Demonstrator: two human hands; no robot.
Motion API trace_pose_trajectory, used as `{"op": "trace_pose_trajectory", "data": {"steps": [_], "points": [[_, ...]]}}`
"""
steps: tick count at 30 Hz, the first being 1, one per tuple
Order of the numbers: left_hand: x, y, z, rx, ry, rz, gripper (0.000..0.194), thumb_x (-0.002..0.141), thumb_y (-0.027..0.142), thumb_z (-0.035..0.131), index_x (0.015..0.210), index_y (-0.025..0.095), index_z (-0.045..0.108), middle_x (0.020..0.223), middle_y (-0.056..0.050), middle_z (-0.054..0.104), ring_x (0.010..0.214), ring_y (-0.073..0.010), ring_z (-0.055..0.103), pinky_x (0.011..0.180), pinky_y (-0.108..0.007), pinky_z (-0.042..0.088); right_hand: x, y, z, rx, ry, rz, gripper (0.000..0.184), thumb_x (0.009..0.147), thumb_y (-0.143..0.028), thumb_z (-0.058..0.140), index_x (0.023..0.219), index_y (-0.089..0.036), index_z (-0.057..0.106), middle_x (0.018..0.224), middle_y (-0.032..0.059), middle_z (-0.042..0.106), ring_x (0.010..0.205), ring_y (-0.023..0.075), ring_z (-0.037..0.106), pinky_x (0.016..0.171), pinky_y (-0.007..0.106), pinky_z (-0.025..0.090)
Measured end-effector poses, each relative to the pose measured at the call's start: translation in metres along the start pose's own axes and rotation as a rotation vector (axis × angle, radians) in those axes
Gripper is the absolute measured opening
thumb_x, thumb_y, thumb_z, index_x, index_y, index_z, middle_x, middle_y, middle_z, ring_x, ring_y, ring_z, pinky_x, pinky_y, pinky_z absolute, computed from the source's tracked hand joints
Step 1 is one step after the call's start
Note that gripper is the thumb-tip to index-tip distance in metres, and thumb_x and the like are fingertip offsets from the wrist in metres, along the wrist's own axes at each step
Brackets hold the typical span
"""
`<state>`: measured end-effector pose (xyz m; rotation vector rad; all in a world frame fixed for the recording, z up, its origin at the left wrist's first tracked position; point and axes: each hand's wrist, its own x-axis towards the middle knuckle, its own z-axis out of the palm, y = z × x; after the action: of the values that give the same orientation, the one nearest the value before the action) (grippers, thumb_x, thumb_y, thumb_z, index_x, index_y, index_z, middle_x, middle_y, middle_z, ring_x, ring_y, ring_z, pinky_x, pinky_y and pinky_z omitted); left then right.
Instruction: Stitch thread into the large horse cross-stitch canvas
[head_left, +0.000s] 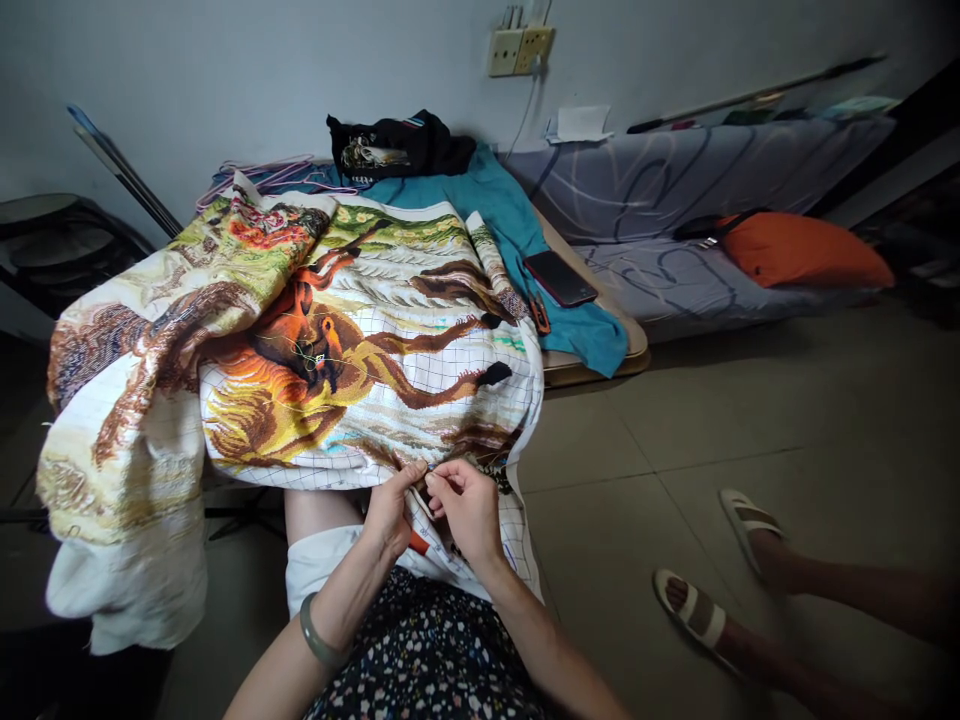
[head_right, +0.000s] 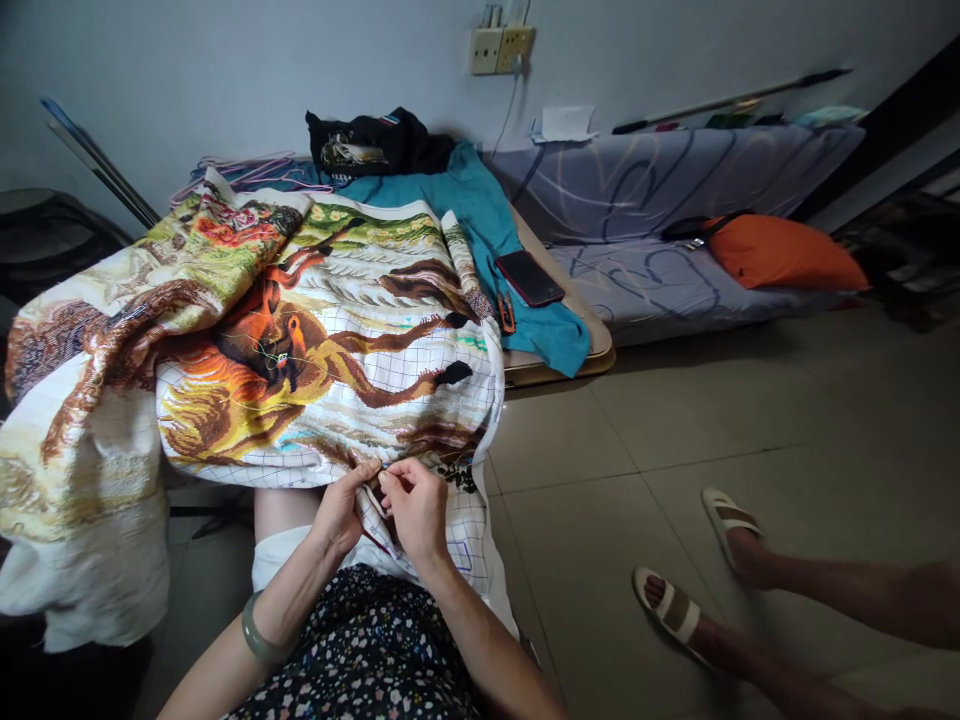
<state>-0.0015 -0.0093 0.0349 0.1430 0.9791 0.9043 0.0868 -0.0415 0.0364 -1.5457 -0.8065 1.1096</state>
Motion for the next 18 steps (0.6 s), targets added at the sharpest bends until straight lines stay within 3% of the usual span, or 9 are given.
{"op": "trace_pose_trajectory", "data": {"steps": [5, 8, 11, 14, 16, 18], "points": [[-0.003, -0.002, 0.000, -0.059, -0.035, 0.026, 0.019, 0.056, 0.019, 0.076, 0.067, 0.011, 0.063, 0.056, -0.001, 0.062, 0.049, -0.0120, 0.056, 0.051, -0.025, 0.045, 0.002, -0.004, -0.001, -0.171, -0.007, -0.200, 0.022, 0.078, -0.023, 0.051, 0.098, -0.016, 0.056, 0.063, 0.0001, 0.060, 0.052, 0.0130, 0.057, 0.052, 0.023, 0.047], [-0.004, -0.003, -0.001, -0.066, -0.035, 0.042, 0.017, 0.057, 0.018, 0.075, 0.068, 0.010, 0.065, 0.060, -0.003, 0.065, 0.055, -0.0133, 0.059, 0.060, -0.026, 0.048, 0.006, -0.007, 0.003, -0.305, -0.051, -0.239, 0.015, 0.081, -0.022, 0.047, 0.091, -0.017, 0.057, 0.067, 0.0017, 0.061, 0.053, 0.0123, 0.057, 0.052, 0.022, 0.046], [-0.004, -0.002, -0.001, -0.048, -0.031, -0.006, 0.018, 0.058, 0.019, 0.075, 0.070, 0.010, 0.066, 0.063, -0.005, 0.067, 0.056, -0.0164, 0.062, 0.066, -0.031, 0.050, 0.015, -0.020, -0.005, -0.240, -0.055, -0.174, 0.015, 0.084, -0.031, 0.046, 0.081, -0.018, 0.052, 0.066, 0.0012, 0.060, 0.049, 0.0115, 0.056, 0.045, 0.021, 0.042], [-0.003, -0.001, -0.002, -0.040, 0.019, -0.006, 0.023, 0.056, 0.019, 0.077, 0.075, 0.010, 0.067, 0.069, -0.007, 0.070, 0.067, -0.0215, 0.066, 0.074, -0.035, 0.051, 0.022, -0.048, -0.050, 0.123, 0.067, -0.156, 0.020, 0.082, -0.041, 0.049, 0.084, -0.021, 0.046, 0.071, 0.0014, 0.061, 0.042, 0.0105, 0.053, 0.039, 0.022, 0.038], [-0.002, 0.000, -0.003, -0.047, 0.046, 0.014, 0.025, 0.056, 0.018, 0.077, 0.077, 0.009, 0.067, 0.072, -0.008, 0.071, 0.073, -0.0217, 0.067, 0.078, -0.034, 0.051, 0.022, -0.071, -0.106, 0.346, 0.170, -0.265, 0.019, 0.078, -0.041, 0.054, 0.079, -0.024, 0.047, 0.064, -0.0006, 0.058, 0.038, 0.0089, 0.045, 0.039, 0.023, 0.035], [0.000, -0.001, -0.005, -0.052, 0.050, 0.028, 0.024, 0.056, 0.017, 0.077, 0.076, 0.009, 0.067, 0.071, -0.007, 0.071, 0.074, -0.0202, 0.067, 0.080, -0.031, 0.050, 0.016, -0.091, -0.168, 0.354, 0.315, -0.458, 0.020, 0.078, -0.041, 0.055, 0.066, -0.026, 0.049, 0.052, -0.0037, 0.046, 0.038, 0.0063, 0.036, 0.046, 0.026, 0.036]]}}
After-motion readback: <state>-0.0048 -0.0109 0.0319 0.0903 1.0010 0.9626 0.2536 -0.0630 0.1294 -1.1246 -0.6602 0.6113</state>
